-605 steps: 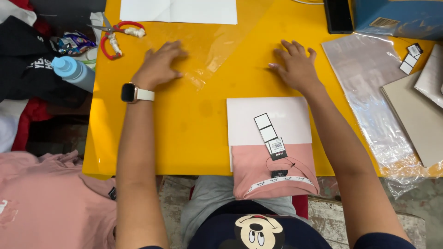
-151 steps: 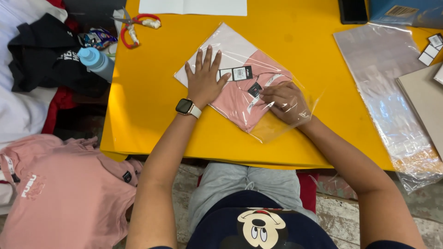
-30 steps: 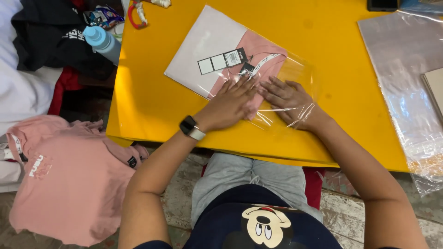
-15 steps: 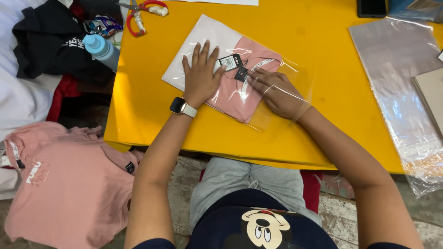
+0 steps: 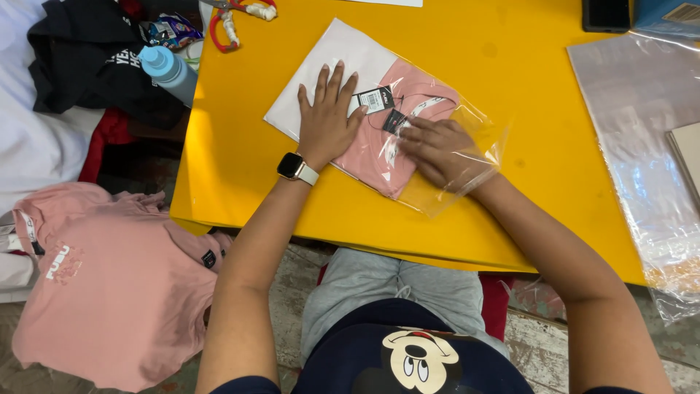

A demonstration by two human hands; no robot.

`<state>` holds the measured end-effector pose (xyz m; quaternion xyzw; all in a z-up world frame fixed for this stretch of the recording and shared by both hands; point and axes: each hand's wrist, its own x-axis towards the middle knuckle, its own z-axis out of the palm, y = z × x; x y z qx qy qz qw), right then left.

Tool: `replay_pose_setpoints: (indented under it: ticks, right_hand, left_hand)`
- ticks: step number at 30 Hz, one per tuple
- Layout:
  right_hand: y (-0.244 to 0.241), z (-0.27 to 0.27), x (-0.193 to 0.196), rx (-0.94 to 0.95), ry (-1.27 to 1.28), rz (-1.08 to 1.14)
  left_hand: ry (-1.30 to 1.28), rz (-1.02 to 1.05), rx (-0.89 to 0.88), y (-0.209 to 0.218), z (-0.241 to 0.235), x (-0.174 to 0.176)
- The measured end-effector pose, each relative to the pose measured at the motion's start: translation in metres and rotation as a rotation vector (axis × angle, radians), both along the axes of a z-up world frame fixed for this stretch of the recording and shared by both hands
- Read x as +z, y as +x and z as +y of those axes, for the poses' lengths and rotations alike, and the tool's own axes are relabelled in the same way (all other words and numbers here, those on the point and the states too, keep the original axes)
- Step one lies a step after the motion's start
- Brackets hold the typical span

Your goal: Folding a pink t-shirt using a cardboard template and placing it into a plastic packaging bag.

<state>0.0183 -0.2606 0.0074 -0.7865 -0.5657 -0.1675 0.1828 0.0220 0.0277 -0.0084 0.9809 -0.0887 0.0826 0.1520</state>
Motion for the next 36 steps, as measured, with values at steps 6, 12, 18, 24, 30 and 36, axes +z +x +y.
replay_pose_setpoints:
  ticks: [6,12,18,24,30,36]
  right_hand:
    - [-0.021,-0.002,-0.002,-0.038,-0.132,0.140]
    - [-0.038,0.011,0.013,-0.136,-0.101,0.234]
    - [-0.040,-0.006,-0.003,-0.284,-0.031,0.110]
    - [-0.036,-0.005,0.010,-0.216,-0.164,0.132]
    - [0.011,-0.006,-0.037,-0.138,-0.267,0.045]
    - [0.019,-0.006,-0.036,-0.176,-0.243,0.019]
  left_hand:
    - [-0.211,0.278,0.004,0.012,0.007,0.021]
    - [-0.319,0.152,-0.029,0.014,0.009,0.012]
    - [-0.303,-0.167,-0.221,-0.078,-0.035,0.048]
    - [-0.314,0.235,-0.136,-0.072,-0.043,0.029]
    - [-0.326,0.242,-0.262,-0.074,-0.057,0.036]
    - [-0.299,-0.056,-0.317,-0.092,-0.078,0.043]
